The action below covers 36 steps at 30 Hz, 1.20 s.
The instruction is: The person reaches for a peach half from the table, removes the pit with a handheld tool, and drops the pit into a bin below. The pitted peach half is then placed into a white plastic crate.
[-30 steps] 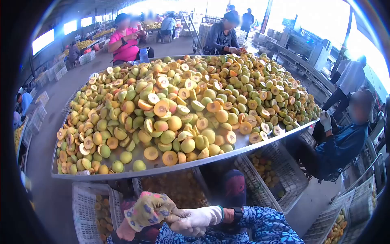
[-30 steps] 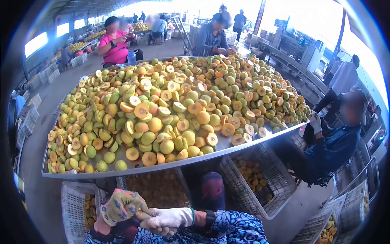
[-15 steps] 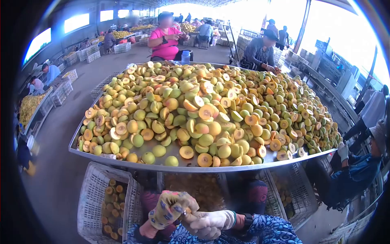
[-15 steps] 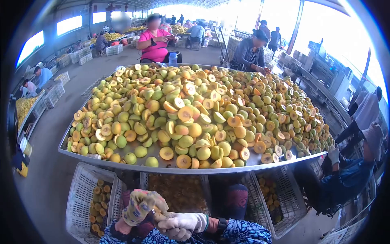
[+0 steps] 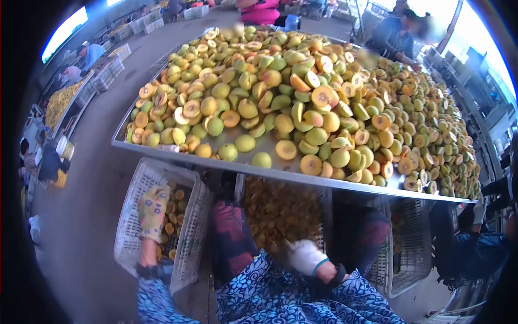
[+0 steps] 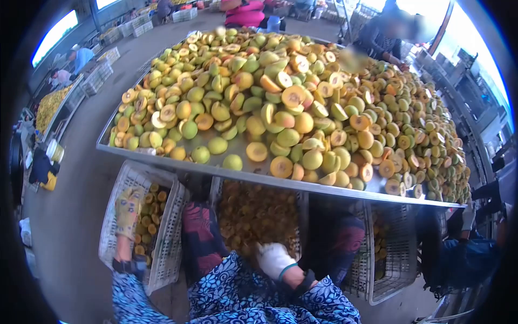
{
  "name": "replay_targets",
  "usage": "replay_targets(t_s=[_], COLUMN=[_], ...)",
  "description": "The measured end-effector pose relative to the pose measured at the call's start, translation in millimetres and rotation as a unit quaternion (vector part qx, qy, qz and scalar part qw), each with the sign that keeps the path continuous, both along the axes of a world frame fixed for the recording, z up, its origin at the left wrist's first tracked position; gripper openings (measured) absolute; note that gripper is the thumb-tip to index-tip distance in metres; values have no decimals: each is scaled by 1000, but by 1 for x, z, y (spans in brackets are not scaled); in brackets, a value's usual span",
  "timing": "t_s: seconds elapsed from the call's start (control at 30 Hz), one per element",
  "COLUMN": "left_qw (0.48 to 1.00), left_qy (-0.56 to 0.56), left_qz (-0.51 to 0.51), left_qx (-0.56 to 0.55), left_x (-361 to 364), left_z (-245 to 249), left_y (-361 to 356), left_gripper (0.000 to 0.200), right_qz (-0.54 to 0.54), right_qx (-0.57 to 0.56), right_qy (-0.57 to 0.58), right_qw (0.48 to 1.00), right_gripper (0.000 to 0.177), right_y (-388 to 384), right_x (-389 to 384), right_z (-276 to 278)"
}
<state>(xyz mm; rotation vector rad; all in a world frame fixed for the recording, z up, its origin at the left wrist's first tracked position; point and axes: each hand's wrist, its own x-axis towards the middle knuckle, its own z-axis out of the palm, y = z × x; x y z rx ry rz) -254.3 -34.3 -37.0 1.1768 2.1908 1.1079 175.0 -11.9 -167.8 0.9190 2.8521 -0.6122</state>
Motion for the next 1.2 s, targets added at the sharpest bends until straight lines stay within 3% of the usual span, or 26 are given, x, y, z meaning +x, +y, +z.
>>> replay_targets(t_s=[0.03,0.07,0.13,0.17,0.23,0.27,0.3,0.37,0.43,0.5,0.53,0.6,0.63,0.67,0.7,0.73,0.77,0.8,0.83,0.9,0.97,1.0,1.17,1.2], left_qw=[920,918,884,916,960,954,937,923,918,912,938,969,970,902,769,804,807,809,719,741,717,739,837,801], left_qy=[376,379,465,395,240,227,256,284,315,334,244,90,-70,-328,-560,-504,-495,-486,-609,-598,-631,-605,-458,-519], left_qz=[-16,-14,-39,-68,-138,-175,-220,-260,-233,-235,-243,-226,-210,-222,-214,-229,-231,-234,-234,-158,-148,-144,-128,-110], left_qx=[-108,-114,14,15,51,91,94,8,-67,-53,-34,50,105,169,221,216,225,235,239,260,257,260,270,277], left_x=[-5,-6,2,11,33,59,79,116,134,135,132,133,131,134,136,139,145,152,153,182,193,200,236,239], left_z=[12,23,41,47,36,34,26,1,-27,-23,-21,0,7,22,39,53,57,60,57,63,55,56,69,69], left_y=[-1,5,26,48,105,128,153,199,227,231,227,213,204,188,169,149,131,114,103,79,63,54,25,22], left_gripper=[42,42,52,52,53,45,46,52,55,52,50,43,36,31,28,30,34,39,42,47,49,48,46,46], right_qz=[48,52,20,24,-68,-37,-33,-132,-145,-190,-193,-208,-223,-213,-216,-233,-239,-237,-290,-232,-215,-197,-152,-144], right_qx=[27,22,20,16,-138,-104,-102,-133,-140,-166,-150,-143,-140,-133,-119,-285,-441,-635,-494,-168,-192,-218,-168,-168], right_qy=[-74,-70,-146,-145,-96,-44,-46,34,38,35,101,108,113,83,87,187,276,351,277,254,307,358,362,370], right_qw=[996,996,989,989,983,993,993,982,979,967,964,962,958,964,965,911,820,646,771,924,907,886,904,903], right_gripper=[28,28,34,34,26,28,28,32,35,35,33,32,31,31,29,26,23,18,17,20,21,22,21,21], right_y=[-19,-20,-17,-14,3,1,3,3,4,0,-5,1,2,7,11,18,25,28,32,31,27,23,21,22], right_x=[8,0,-12,-18,-28,-23,-24,-24,-21,-19,-15,-14,-15,-15,-13,-14,-15,-10,-21,-29,-34,-37,-46,-48], right_z=[-33,-18,19,28,38,26,34,57,60,69,51,60,64,67,72,88,109,123,153,155,185,199,211,207])
